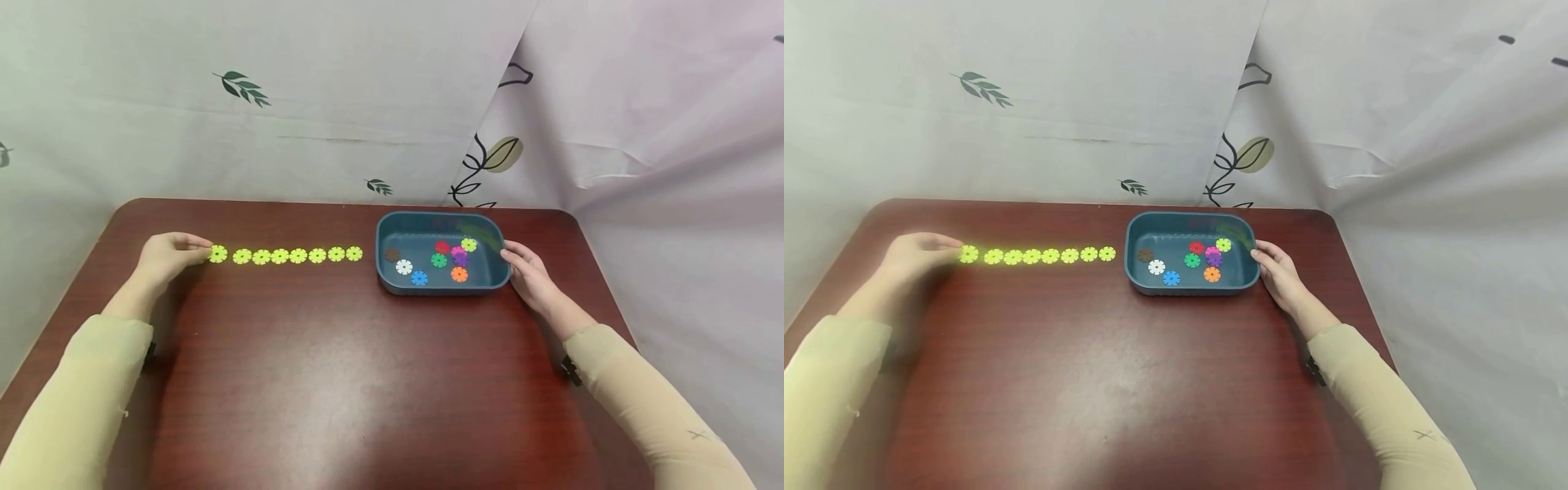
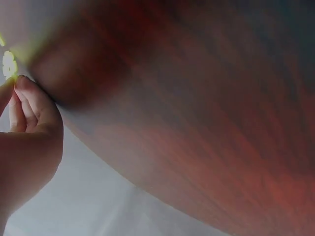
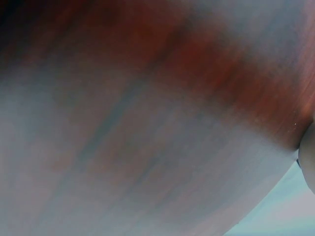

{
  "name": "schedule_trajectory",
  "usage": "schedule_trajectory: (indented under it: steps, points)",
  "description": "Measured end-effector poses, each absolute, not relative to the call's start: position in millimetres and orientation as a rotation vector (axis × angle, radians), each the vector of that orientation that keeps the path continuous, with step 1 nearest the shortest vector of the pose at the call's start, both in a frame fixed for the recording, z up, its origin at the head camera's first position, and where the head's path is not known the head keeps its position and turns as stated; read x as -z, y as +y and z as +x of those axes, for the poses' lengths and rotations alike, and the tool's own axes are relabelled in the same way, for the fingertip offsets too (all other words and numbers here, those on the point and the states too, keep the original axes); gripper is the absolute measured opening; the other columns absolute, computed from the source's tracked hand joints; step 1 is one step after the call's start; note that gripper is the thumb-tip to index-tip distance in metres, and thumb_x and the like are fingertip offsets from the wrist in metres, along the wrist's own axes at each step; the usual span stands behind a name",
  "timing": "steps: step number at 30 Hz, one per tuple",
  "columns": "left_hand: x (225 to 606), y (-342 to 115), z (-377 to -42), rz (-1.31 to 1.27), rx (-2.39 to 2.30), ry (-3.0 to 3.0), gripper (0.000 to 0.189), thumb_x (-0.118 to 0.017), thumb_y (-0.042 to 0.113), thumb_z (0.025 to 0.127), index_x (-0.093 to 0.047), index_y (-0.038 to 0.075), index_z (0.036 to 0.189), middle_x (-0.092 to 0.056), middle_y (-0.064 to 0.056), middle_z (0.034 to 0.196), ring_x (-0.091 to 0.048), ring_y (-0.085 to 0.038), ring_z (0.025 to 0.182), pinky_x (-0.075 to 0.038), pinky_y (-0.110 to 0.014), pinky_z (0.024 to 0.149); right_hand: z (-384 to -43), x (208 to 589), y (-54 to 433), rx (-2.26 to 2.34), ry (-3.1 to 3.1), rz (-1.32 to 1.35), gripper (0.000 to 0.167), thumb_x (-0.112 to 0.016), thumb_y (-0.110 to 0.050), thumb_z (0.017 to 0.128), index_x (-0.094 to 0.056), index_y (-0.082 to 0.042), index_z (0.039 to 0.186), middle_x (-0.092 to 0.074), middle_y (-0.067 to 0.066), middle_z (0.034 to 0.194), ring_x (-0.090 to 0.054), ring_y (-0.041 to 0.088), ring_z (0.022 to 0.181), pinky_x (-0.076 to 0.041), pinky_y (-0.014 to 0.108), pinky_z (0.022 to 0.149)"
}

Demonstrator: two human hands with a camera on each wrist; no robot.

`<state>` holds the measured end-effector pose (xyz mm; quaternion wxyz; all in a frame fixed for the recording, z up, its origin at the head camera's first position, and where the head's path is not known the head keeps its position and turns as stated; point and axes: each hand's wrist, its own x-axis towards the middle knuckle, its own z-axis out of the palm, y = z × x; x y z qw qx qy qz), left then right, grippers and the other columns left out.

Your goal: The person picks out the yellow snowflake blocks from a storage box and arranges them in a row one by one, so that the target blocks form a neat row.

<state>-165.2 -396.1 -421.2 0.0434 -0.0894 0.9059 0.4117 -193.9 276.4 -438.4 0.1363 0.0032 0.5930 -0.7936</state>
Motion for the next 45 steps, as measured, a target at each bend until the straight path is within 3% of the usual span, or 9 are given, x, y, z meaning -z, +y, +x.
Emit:
schedule_trajectory:
  steps: [7,14,18,26,28,32,35,41,45]
  points:
    - [424,-393,-169,-0.225,-1.083,2.901,0.039,-0.075,0.032,0.099,-0.078,-0.003,0.114,-0.067,0.034,0.074,-0.050,0.020,0.074,-0.044,-0.014,0.070,-195,438,276,2.299,1.724,-0.001,0.020,-0.051,-0.005,0.110,-0.063,-0.009,0.126,-0.073,-0.004,0.116,-0.069,0.007,0.102,-0.056,0.017,0.090]
    - [426,-388,-171,-0.198,-0.986,2.970,0.035,-0.076,0.029,0.097,-0.079,-0.004,0.110,-0.081,-0.003,0.085,-0.046,0.020,0.071,-0.043,-0.020,0.072,-194,438,277,2.282,1.733,0.002,0.019,-0.051,-0.006,0.110,-0.062,-0.009,0.126,-0.072,-0.005,0.116,-0.069,0.006,0.102,-0.056,0.017,0.089]
    - [429,-385,-172,-0.172,-0.965,2.998,0.030,-0.076,0.026,0.096,-0.080,-0.002,0.108,-0.082,-0.012,0.091,-0.045,0.023,0.071,-0.042,-0.019,0.075,-194,438,277,2.302,1.717,0.003,0.020,-0.051,-0.005,0.110,-0.064,-0.009,0.124,-0.073,-0.004,0.115,-0.069,0.007,0.102,-0.056,0.017,0.089]
    - [432,-388,-175,-0.158,-0.991,2.961,0.033,-0.075,0.028,0.098,-0.079,-0.002,0.110,-0.082,-0.009,0.091,-0.046,0.022,0.073,-0.043,-0.017,0.074,-194,438,277,2.299,1.721,0.013,0.019,-0.051,-0.005,0.110,-0.064,-0.009,0.124,-0.073,-0.004,0.115,-0.069,0.007,0.102,-0.056,0.017,0.090]
    - [432,-392,-175,-0.152,-1.016,2.934,0.035,-0.075,0.029,0.098,-0.078,-0.003,0.112,-0.082,-0.002,0.088,-0.048,0.022,0.074,-0.043,-0.015,0.073,-194,438,277,2.297,1.719,0.019,0.019,-0.051,-0.005,0.110,-0.063,-0.009,0.125,-0.073,-0.004,0.115,-0.069,0.006,0.103,-0.056,0.017,0.090]
    - [431,-397,-174,-0.158,-1.112,2.858,0.040,-0.075,0.029,0.100,-0.075,-0.006,0.120,-0.074,0.024,0.083,-0.052,0.019,0.078,-0.045,-0.013,0.071,-194,438,276,2.297,1.709,0.026,0.019,-0.051,-0.006,0.110,-0.063,-0.010,0.124,-0.072,-0.004,0.115,-0.068,0.006,0.103,-0.056,0.017,0.089]
    - [427,-397,-175,-0.185,-1.201,2.800,0.038,-0.074,0.032,0.100,-0.077,-0.001,0.121,-0.065,0.037,0.081,-0.055,0.016,0.081,-0.045,-0.012,0.072,-194,437,276,2.292,1.708,0.025,0.019,-0.051,-0.006,0.110,-0.063,-0.010,0.124,-0.072,-0.004,0.115,-0.068,0.006,0.103,-0.056,0.017,0.089]
    - [414,-379,-181,-0.199,-1.391,2.665,0.014,-0.071,0.027,0.103,-0.081,0.022,0.110,-0.071,0.030,0.080,-0.065,0.012,0.079,-0.051,-0.010,0.074,-192,435,276,2.262,1.741,0.025,0.020,-0.051,-0.008,0.111,-0.060,-0.009,0.128,-0.071,-0.005,0.117,-0.068,0.005,0.104,-0.055,0.016,0.091]
    - [408,-362,-189,-0.170,-1.395,2.642,0.026,-0.070,0.026,0.104,-0.077,0.008,0.121,-0.071,0.027,0.084,-0.067,0.009,0.080,-0.054,-0.014,0.074,-191,435,276,2.267,1.740,0.018,0.020,-0.050,-0.007,0.111,-0.061,-0.009,0.128,-0.071,-0.005,0.117,-0.068,0.005,0.104,-0.055,0.016,0.091]
